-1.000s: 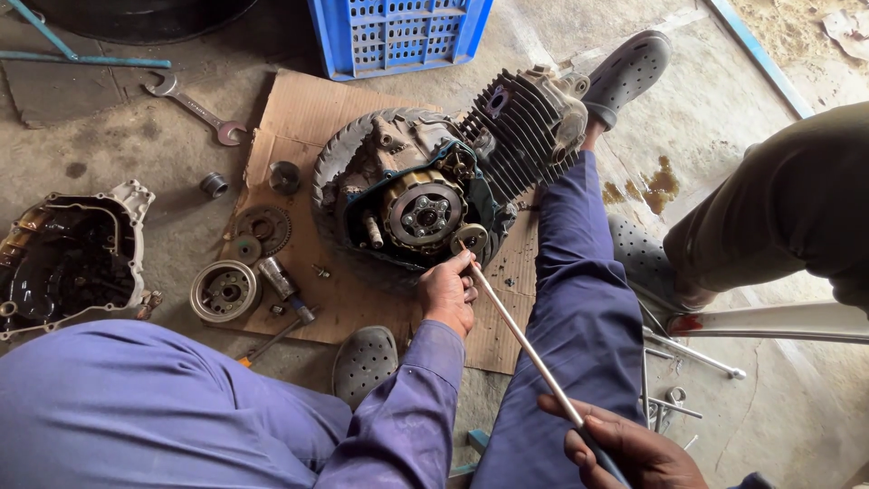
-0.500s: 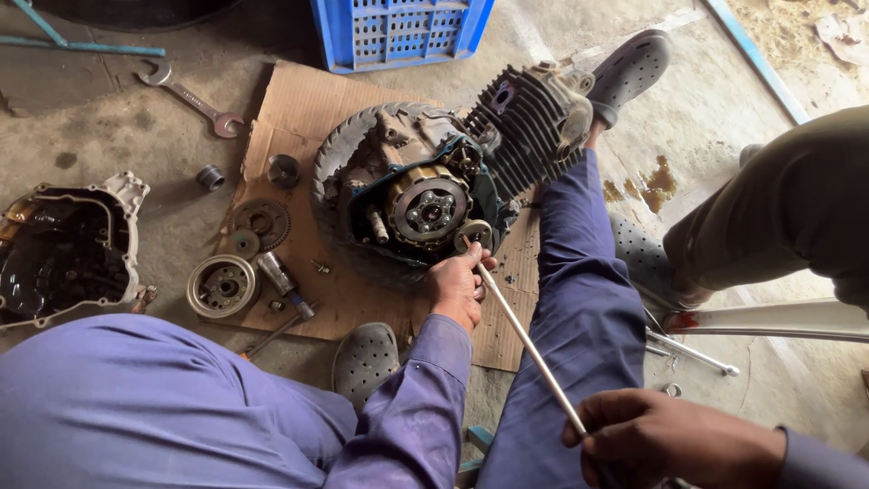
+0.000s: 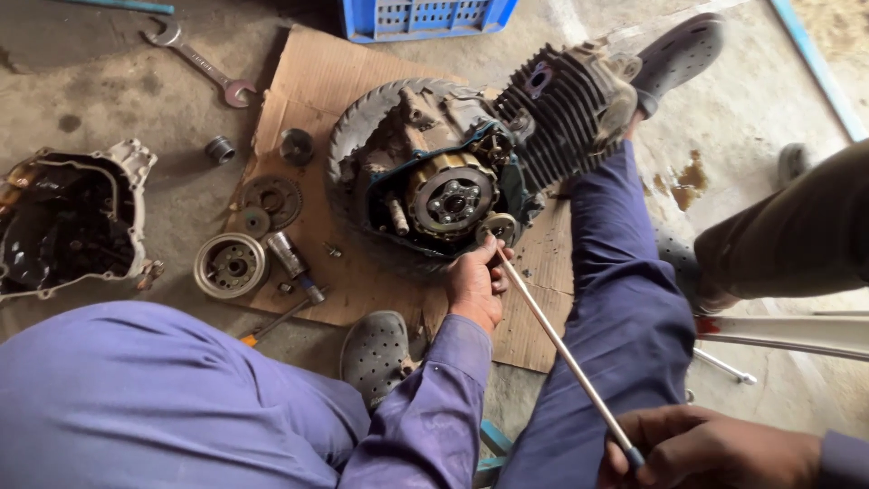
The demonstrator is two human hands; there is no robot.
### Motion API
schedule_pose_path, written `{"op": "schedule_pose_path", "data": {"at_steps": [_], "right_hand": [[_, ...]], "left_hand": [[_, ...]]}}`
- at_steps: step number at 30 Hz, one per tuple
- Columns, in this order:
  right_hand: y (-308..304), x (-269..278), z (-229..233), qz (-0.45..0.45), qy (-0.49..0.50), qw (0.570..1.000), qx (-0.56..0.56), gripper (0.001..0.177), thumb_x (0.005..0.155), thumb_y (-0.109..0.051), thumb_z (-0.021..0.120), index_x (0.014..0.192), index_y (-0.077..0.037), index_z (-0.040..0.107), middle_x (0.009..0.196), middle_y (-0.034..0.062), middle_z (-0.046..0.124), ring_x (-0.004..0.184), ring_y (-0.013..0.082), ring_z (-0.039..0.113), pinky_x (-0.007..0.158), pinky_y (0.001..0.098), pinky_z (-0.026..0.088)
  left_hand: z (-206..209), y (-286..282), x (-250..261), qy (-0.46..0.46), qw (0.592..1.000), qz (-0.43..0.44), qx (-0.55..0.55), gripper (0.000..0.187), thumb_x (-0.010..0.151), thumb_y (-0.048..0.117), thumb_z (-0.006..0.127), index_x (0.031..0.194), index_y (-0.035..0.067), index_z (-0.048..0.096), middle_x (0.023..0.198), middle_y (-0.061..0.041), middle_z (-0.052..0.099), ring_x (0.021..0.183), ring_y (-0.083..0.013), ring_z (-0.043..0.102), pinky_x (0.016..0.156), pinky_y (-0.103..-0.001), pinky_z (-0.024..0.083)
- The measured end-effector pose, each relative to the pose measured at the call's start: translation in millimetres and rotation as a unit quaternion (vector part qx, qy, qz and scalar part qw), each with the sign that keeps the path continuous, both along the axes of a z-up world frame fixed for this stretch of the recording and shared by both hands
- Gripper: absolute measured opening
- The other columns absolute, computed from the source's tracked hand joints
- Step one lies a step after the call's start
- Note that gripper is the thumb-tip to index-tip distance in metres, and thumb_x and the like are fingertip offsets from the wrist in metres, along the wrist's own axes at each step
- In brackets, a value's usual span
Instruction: The person disassembles a motorcycle engine by loosening bolts with a screwdriver and a T-handle wrench, wiping components with a cloth, and setting aside the clutch assembly and engine casing.
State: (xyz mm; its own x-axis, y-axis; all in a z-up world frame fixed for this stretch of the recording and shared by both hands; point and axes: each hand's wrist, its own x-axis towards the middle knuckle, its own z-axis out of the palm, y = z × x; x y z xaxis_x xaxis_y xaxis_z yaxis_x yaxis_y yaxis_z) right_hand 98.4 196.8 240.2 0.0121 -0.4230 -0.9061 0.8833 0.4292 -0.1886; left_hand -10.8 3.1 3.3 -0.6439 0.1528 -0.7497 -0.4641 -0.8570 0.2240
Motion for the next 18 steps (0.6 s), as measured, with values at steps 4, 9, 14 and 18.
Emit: {"op": "schedule_pose_path", "data": {"at_steps": [4, 9, 14, 18], "right_hand": [[-3.2, 4.7, -2.2, -0.076, -0.067, 0.995, -0.026, 0.044, 0.077, -0.007, 0.080, 0.118, -0.005, 0.065, 0.098, 0.0062, 0.074, 0.095, 0.0151, 0.070, 0.087, 0.0271, 0.055], [47.3, 17.6, -47.4, -0.007, 0.008, 1.000, -0.012, 0.037, 0.081, -0.006, 0.087, 0.108, -0.003, 0.062, 0.086, 0.0059, 0.064, 0.079, 0.0149, 0.062, 0.072, 0.0292, 0.051], [31.9, 8.2, -28.3, -0.096, -0.031, 0.988, -0.119, 0.024, 0.096, -0.006, 0.083, 0.099, 0.006, 0.063, 0.081, 0.0032, 0.059, 0.077, 0.0134, 0.060, 0.072, 0.0292, 0.050], [-15.1, -13.1, 10.2, -0.067, -0.118, 0.991, 0.014, 0.037, 0.068, -0.005, 0.077, 0.102, -0.002, 0.063, 0.087, 0.0051, 0.072, 0.082, 0.0131, 0.069, 0.080, 0.0256, 0.055]], "left_hand": [[-5.5, -0.6, -2.1, -0.001, 1.000, 0.008, 0.018, 0.015, 0.097, 0.017, 0.064, 0.093, 0.003, 0.068, 0.080, -0.010, 0.070, 0.052, -0.0079, 0.045, 0.042, -0.022, 0.032], [-13.3, -2.5, -5.5, 0.007, 1.000, 0.018, 0.017, 0.012, 0.097, 0.014, 0.061, 0.094, 0.006, 0.068, 0.081, -0.009, 0.070, 0.054, -0.0082, 0.046, 0.043, -0.023, 0.032], [-9.2, -4.2, -7.7, 0.004, 1.000, 0.020, 0.002, 0.010, 0.097, 0.012, 0.062, 0.094, 0.006, 0.069, 0.083, -0.007, 0.072, 0.056, -0.0073, 0.047, 0.044, -0.022, 0.033], [-4.7, -5.0, -8.3, 0.005, 1.000, 0.018, 0.011, 0.011, 0.097, 0.013, 0.061, 0.094, 0.005, 0.069, 0.082, -0.008, 0.072, 0.055, -0.0077, 0.047, 0.044, -0.021, 0.033]]}}
